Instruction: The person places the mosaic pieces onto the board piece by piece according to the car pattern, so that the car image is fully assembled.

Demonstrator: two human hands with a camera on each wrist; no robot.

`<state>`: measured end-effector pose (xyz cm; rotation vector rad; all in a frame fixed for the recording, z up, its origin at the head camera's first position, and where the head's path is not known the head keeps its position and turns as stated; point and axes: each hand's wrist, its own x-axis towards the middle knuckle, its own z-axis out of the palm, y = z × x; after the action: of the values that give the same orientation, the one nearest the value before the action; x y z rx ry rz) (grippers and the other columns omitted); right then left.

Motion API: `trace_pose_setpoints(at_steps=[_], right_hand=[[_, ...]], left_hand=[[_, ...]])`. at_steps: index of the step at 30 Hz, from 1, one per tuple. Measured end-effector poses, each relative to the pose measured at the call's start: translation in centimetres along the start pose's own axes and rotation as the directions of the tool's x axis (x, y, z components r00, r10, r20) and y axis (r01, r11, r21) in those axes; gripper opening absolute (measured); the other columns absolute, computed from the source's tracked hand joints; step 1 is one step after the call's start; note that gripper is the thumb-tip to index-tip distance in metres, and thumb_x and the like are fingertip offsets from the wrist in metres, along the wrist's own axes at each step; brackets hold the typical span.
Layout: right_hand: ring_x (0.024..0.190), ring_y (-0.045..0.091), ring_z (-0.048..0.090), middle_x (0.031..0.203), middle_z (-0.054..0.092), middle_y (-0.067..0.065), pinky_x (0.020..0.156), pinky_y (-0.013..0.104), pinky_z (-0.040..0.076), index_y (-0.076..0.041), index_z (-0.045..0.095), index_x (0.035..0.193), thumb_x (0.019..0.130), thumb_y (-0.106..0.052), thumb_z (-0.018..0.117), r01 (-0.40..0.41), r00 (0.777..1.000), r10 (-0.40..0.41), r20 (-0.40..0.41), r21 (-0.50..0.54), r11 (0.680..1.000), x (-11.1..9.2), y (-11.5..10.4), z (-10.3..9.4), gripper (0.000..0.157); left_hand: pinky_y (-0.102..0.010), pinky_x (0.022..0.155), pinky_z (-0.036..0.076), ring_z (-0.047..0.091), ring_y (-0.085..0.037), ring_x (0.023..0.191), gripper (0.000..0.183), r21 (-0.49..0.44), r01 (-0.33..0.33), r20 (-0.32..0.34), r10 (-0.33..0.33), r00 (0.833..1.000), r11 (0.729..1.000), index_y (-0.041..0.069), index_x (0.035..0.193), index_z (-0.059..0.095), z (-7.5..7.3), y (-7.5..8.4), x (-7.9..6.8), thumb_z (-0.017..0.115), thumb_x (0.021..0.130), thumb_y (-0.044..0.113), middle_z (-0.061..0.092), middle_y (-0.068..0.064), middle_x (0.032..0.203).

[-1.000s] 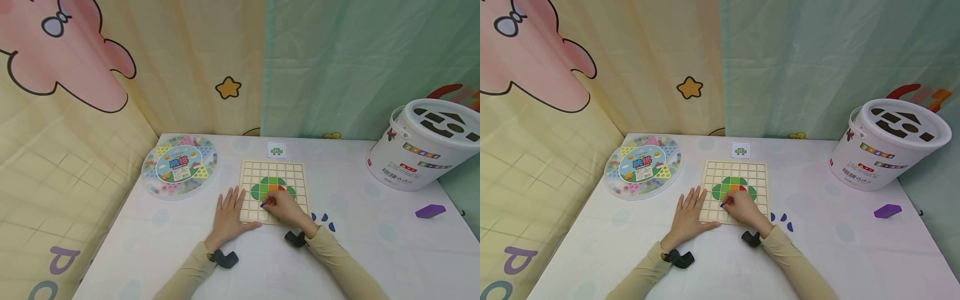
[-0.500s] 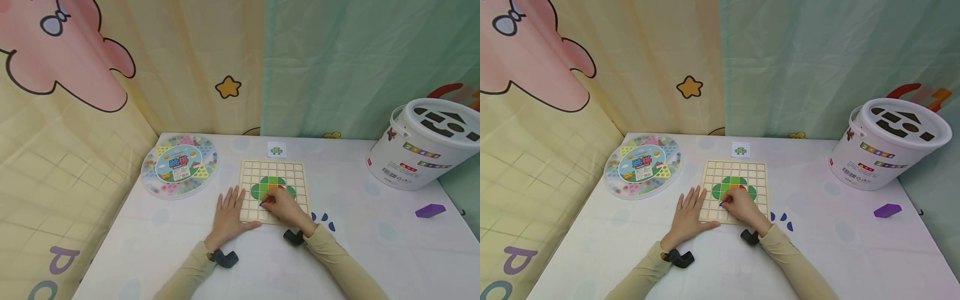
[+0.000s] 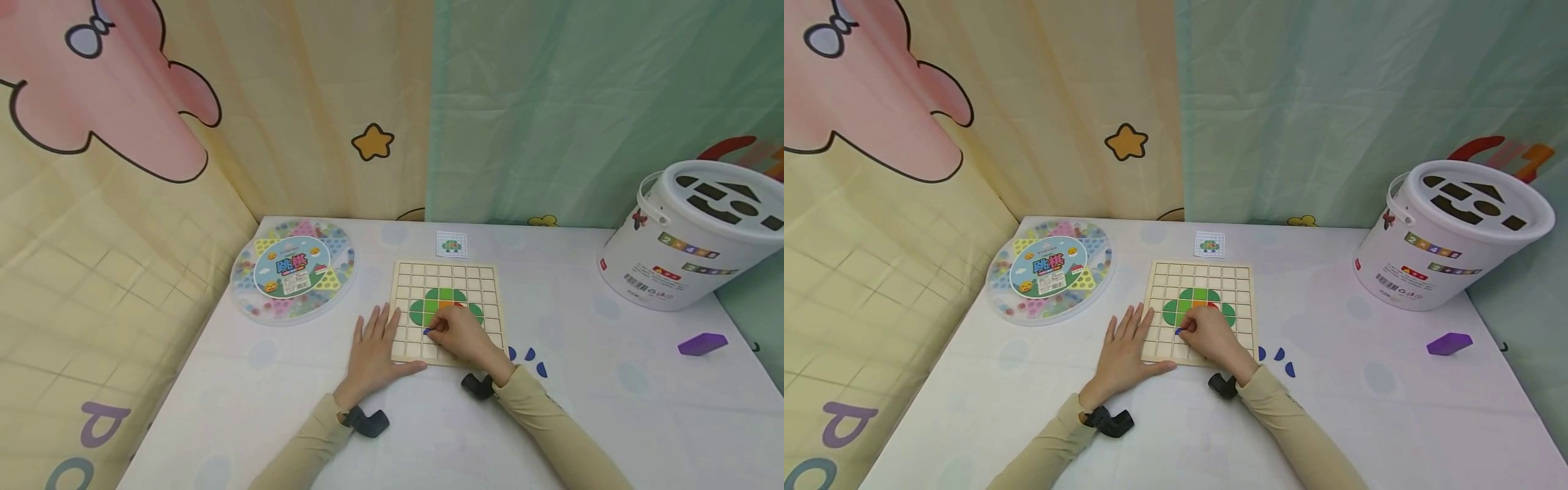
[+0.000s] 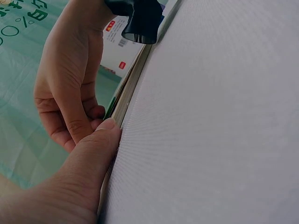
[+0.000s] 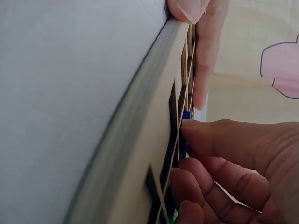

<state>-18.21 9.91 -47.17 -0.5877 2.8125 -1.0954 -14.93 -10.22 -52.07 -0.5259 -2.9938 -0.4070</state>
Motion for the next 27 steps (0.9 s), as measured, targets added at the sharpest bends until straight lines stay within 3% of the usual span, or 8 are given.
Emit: trace_pose_setpoints(at_steps=[9, 17, 21, 27], right_hand=[[0.060, 0.009, 0.050, 0.066, 0.055, -0.007, 0.054, 0.025, 0.045, -0.010, 0.067, 0.075, 0.077, -0.008, 0.078, -0.017, 1.000, 0.017, -0.004, -0.003, 1.000, 0.0, 0.1, 0.1, 0.011], [0.062, 0.009, 0.051, 0.068, 0.056, -0.007, 0.056, 0.025, 0.045, -0.010, 0.067, 0.078, 0.078, -0.010, 0.078, 0.018, 1.000, -0.019, 0.013, 0.020, 1.000, -0.6, 0.2, -0.3, 0.011], [0.062, 0.011, 0.050, 0.068, 0.056, -0.008, 0.057, 0.027, 0.045, -0.012, 0.067, 0.078, 0.081, -0.014, 0.076, -0.003, 1.000, 0.002, 0.022, 0.023, 1.000, -1.5, 0.3, -1.4, 0.010], [0.061, 0.012, 0.048, 0.068, 0.055, -0.008, 0.054, 0.027, 0.042, -0.013, 0.067, 0.078, 0.082, -0.015, 0.075, -0.021, 0.999, 0.020, -0.041, -0.028, 0.999, -3.2, 1.8, -4.2, 0.009]], left_hand=[[-0.050, 0.111, -0.001, 0.005, -0.027, 0.143, 0.111, -0.010, -0.003, -0.004, 0.003, 1.000, 1.000, 0.010, 0.152, 0.021, -0.1, 0.0, 0.0, 0.051, 0.072, 0.081, 0.015, -0.013, 0.156], [-0.051, 0.111, 0.000, 0.006, -0.027, 0.143, 0.111, -0.008, -0.007, -0.008, 0.007, 1.000, 1.000, 0.010, 0.152, 0.021, 0.0, 0.0, -0.1, 0.050, 0.072, 0.082, 0.015, -0.013, 0.156], [-0.051, 0.111, 0.001, 0.007, -0.028, 0.143, 0.111, -0.010, -0.012, -0.015, 0.012, 1.000, 1.000, 0.010, 0.152, 0.022, 0.0, 0.0, -0.1, 0.050, 0.072, 0.081, 0.016, -0.013, 0.156], [-0.050, 0.112, 0.000, 0.006, -0.028, 0.143, 0.111, -0.016, -0.008, -0.017, 0.008, 1.000, 1.000, 0.010, 0.152, 0.021, -0.1, 0.1, -0.1, 0.053, 0.071, 0.080, 0.015, -0.013, 0.156]])
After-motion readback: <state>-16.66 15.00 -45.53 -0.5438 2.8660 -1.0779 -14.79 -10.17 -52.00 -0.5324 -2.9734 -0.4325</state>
